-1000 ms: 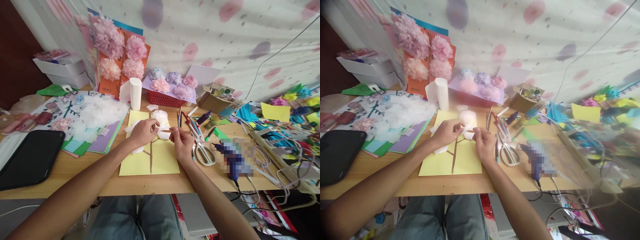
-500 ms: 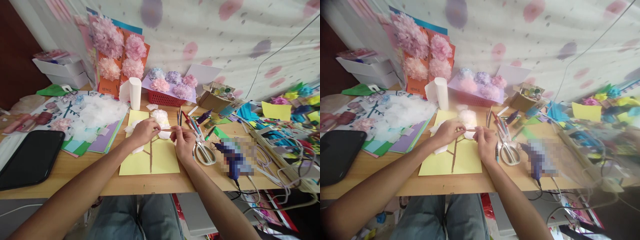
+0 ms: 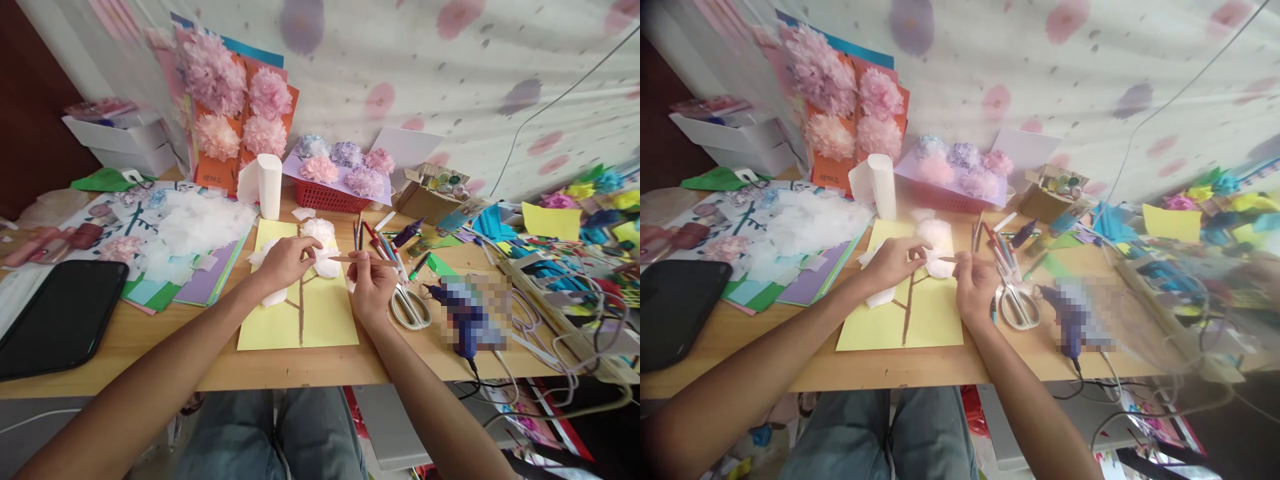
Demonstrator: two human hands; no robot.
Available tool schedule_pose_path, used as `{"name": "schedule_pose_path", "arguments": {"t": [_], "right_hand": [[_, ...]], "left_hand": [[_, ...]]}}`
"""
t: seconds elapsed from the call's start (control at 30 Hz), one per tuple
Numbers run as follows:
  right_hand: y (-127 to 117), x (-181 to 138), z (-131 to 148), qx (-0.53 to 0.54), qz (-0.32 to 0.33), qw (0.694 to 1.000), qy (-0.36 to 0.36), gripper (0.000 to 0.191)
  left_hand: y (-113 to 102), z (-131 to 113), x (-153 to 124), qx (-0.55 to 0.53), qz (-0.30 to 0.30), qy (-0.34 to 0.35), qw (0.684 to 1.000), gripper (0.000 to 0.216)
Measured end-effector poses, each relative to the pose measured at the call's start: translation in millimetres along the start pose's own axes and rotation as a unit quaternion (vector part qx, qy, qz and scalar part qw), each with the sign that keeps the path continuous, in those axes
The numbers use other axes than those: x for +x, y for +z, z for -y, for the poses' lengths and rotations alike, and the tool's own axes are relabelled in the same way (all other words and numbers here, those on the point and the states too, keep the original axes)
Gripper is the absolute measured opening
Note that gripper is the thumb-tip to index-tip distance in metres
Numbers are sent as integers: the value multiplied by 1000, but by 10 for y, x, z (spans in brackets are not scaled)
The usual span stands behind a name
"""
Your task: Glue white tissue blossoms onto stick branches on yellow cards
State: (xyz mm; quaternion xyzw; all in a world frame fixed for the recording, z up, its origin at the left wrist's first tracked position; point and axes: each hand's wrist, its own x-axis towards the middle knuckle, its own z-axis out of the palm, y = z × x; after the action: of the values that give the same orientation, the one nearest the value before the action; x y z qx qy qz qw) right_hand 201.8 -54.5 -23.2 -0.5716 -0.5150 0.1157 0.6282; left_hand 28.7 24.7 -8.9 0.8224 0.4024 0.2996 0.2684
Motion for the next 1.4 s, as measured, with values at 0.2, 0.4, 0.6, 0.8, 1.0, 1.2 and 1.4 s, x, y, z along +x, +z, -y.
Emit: {"name": "schedule_pose_path", "arguments": {"t": [0.2,0.4,0.6,0.8,1.0,1.2,1.4], "right_hand": [[-13,-17,-60,-26,10,999,-16,40],[-23,-19,-34,-33,15,999,-24,41],[-13,-38,-1,3,98,995,-25,38],[12,-33,-18,-32,131,990,-30,37],[17,-18,-46,-63,137,988,-37,41],[6,-11,-40,-72,122,989,-32,42],[-5,-24,-46,-61,119,991,-31,42]], "left_hand": [[-12,-9,-21,30,17,15,999,32],[-14,-15,-23,36,2,26,999,27],[-3,2,-29,37,-8,38,999,17],[2,41,-25,32,-12,39,999,17],[-26,34,-22,12,-4,16,1000,14],[-63,44,-3,-8,-15,5,1000,14],[-125,98,10,-37,-8,-7,999,9]]}}
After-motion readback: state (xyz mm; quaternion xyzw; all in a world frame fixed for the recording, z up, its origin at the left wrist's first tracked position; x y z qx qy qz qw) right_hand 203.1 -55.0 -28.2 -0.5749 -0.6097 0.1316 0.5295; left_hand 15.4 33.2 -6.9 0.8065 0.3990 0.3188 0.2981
